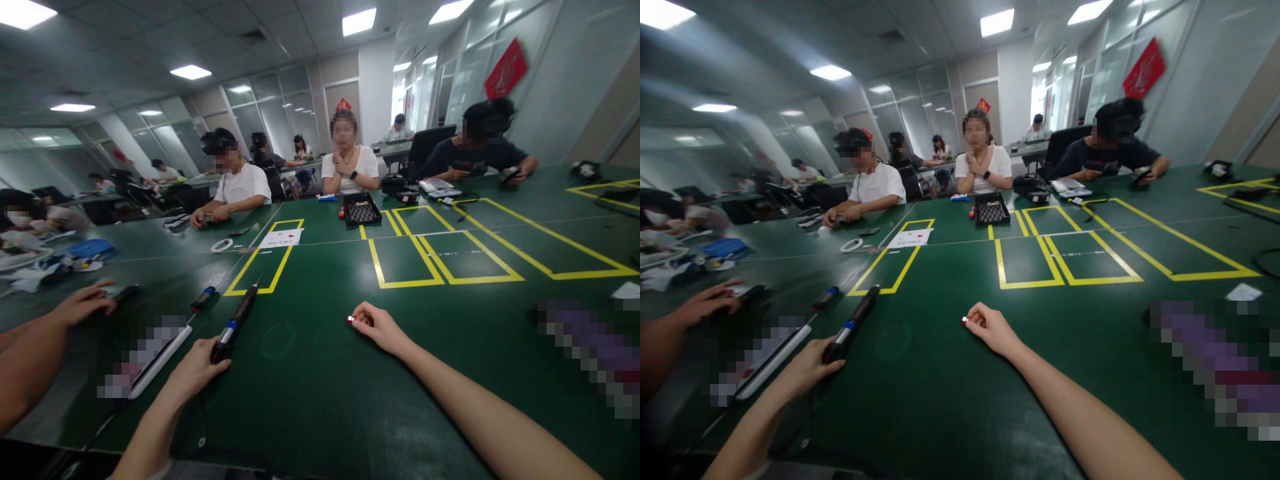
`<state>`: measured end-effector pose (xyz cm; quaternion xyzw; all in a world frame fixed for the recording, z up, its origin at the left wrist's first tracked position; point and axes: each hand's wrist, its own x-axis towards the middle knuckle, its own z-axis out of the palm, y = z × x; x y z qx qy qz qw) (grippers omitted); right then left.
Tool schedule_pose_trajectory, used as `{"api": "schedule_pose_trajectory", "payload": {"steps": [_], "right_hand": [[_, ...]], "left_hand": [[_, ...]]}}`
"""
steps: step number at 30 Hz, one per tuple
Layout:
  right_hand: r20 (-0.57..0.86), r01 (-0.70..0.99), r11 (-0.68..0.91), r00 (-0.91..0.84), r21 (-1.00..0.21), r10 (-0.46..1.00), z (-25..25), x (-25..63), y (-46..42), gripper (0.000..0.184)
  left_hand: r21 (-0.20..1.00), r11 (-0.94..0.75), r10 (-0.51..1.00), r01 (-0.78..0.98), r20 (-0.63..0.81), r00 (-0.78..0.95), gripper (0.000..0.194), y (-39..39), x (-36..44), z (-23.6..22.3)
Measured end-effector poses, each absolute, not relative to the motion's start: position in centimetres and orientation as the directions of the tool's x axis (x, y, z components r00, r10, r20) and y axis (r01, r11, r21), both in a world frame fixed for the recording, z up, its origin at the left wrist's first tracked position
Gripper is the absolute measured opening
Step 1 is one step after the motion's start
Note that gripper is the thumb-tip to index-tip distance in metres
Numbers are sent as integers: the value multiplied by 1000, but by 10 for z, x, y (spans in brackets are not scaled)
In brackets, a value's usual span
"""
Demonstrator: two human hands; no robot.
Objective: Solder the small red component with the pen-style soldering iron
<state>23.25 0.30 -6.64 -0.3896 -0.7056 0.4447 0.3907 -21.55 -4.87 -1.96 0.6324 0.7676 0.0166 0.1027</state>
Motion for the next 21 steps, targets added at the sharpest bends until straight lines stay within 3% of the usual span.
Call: {"api": "schedule_pose_trajectory", "payload": {"steps": [10, 21], "right_hand": [[206, 200, 301, -391, -932, 897, -68, 232, 4, 24], [210, 193, 306, -400, -932, 892, -67, 232, 3, 21]], "left_hand": [[98, 144, 983, 985, -133, -130, 77, -58, -177, -15], [106, 12, 989, 994, -146, 4, 69, -40, -56, 2]]}}
